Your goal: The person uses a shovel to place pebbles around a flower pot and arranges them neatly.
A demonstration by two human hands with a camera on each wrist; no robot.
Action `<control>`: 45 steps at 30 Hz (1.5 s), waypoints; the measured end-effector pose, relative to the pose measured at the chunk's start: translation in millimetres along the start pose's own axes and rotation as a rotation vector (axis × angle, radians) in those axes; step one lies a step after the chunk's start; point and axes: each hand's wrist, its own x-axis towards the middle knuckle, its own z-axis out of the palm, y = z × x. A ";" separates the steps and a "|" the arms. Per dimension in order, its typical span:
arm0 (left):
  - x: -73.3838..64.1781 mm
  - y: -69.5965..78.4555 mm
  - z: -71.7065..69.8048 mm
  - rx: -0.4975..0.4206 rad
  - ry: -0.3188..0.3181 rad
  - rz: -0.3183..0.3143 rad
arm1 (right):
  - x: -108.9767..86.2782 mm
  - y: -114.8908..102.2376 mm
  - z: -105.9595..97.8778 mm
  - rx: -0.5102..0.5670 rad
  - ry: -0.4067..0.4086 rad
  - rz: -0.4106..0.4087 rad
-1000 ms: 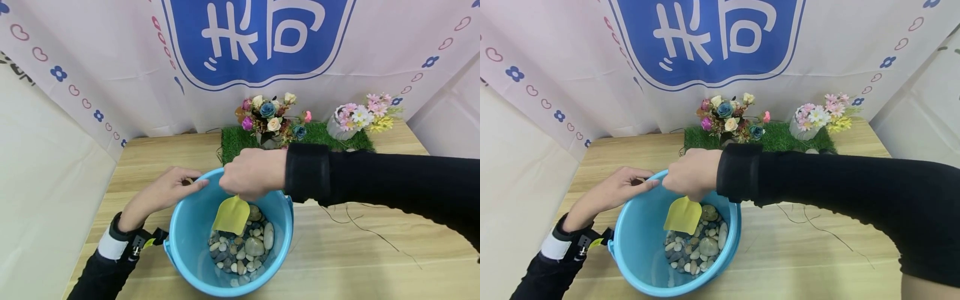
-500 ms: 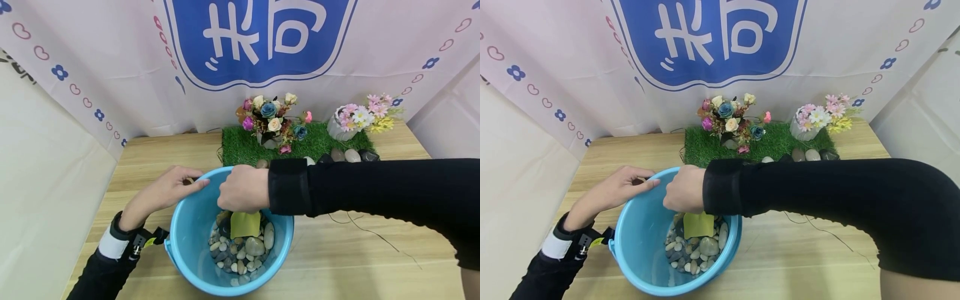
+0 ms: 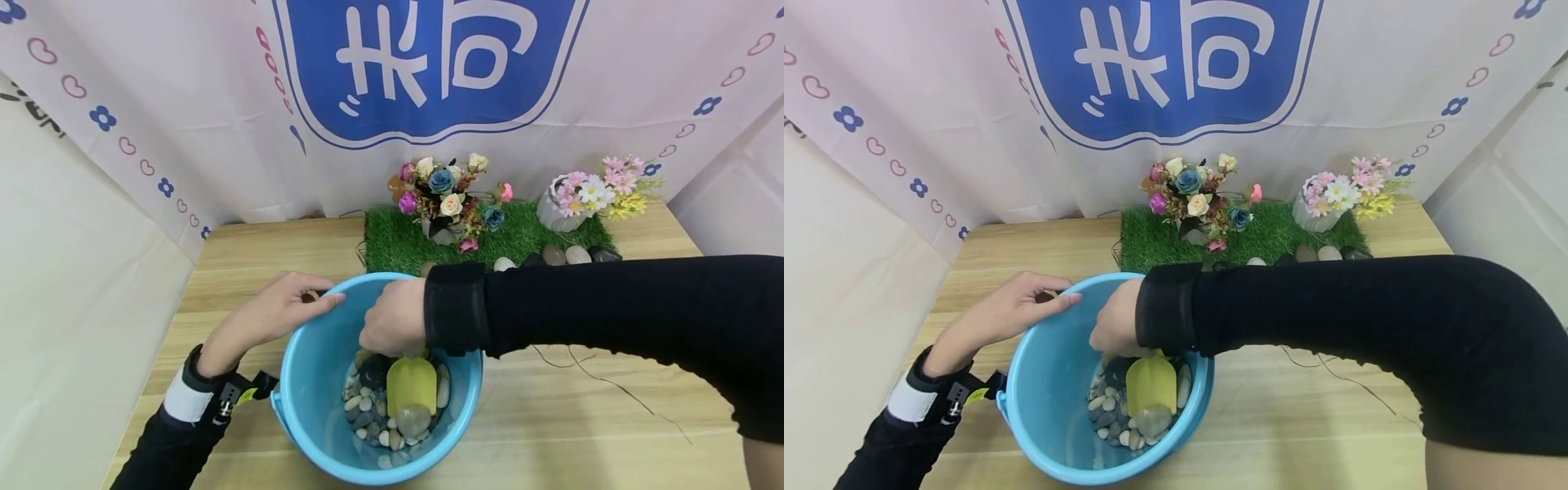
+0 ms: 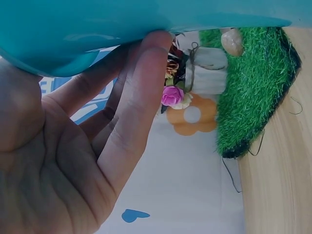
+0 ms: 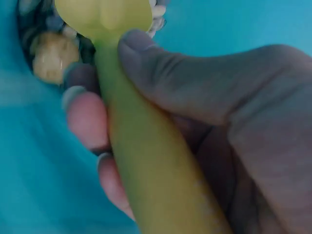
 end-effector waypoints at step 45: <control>2.1 1.6 -0.4 -0.033 -0.014 -0.009 | -17.8 35.1 -24.8 0.479 -0.211 -0.200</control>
